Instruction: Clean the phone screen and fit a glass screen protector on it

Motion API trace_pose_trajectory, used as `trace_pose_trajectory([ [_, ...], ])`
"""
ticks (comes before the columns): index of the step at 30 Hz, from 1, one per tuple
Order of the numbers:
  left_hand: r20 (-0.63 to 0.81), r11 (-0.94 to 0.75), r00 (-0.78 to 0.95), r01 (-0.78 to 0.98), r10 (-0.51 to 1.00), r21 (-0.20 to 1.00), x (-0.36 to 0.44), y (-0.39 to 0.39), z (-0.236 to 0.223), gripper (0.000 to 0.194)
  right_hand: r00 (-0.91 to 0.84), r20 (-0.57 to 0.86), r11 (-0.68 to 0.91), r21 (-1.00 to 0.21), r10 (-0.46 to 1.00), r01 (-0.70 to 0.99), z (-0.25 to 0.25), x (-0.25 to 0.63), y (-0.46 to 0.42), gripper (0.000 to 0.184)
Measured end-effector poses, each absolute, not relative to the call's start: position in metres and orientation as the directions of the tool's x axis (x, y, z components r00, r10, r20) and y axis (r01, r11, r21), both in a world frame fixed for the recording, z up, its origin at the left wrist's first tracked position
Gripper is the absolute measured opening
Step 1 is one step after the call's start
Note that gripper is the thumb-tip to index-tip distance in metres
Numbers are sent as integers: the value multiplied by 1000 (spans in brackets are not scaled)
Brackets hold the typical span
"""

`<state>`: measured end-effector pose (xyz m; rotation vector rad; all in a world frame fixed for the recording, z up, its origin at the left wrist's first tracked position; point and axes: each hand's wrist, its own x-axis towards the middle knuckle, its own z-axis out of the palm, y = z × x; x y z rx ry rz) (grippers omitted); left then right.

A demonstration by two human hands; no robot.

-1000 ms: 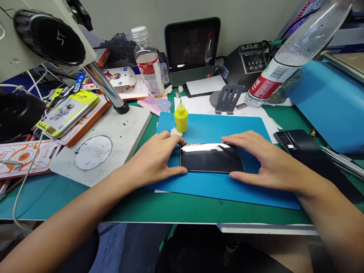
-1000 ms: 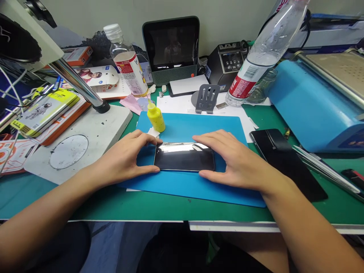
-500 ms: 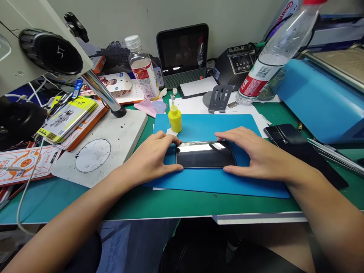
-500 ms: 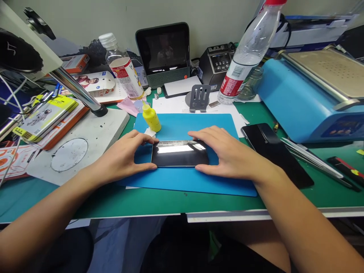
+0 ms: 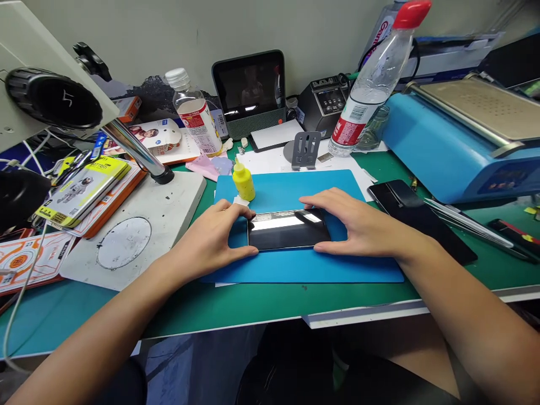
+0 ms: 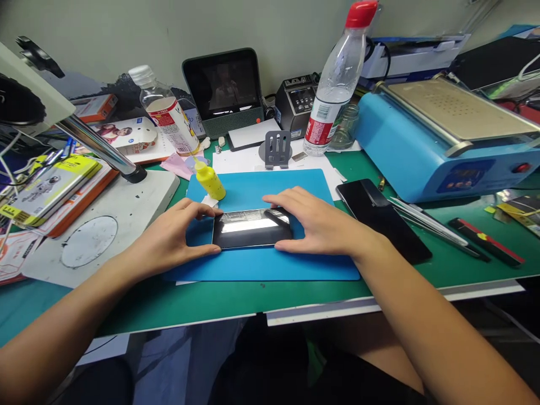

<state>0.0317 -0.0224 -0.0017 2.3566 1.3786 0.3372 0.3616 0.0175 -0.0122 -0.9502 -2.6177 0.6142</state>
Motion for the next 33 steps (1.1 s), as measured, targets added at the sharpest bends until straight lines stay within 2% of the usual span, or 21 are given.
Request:
trace_pose_trajectory([
  [9, 30, -460, 494, 784, 869, 418, 32, -23, 0, 52, -751, 137, 704, -487, 646, 516, -13, 361, 17, 78],
  [20, 52, -489, 512, 780, 857, 391, 32, -24, -2, 51, -765, 156, 729, -468, 625, 500, -17, 362, 19, 81],
  [33, 33, -469, 501, 784, 865, 406, 34, -24, 2, 51, -766, 145, 731, -448, 627, 514, -13, 360, 17, 74],
])
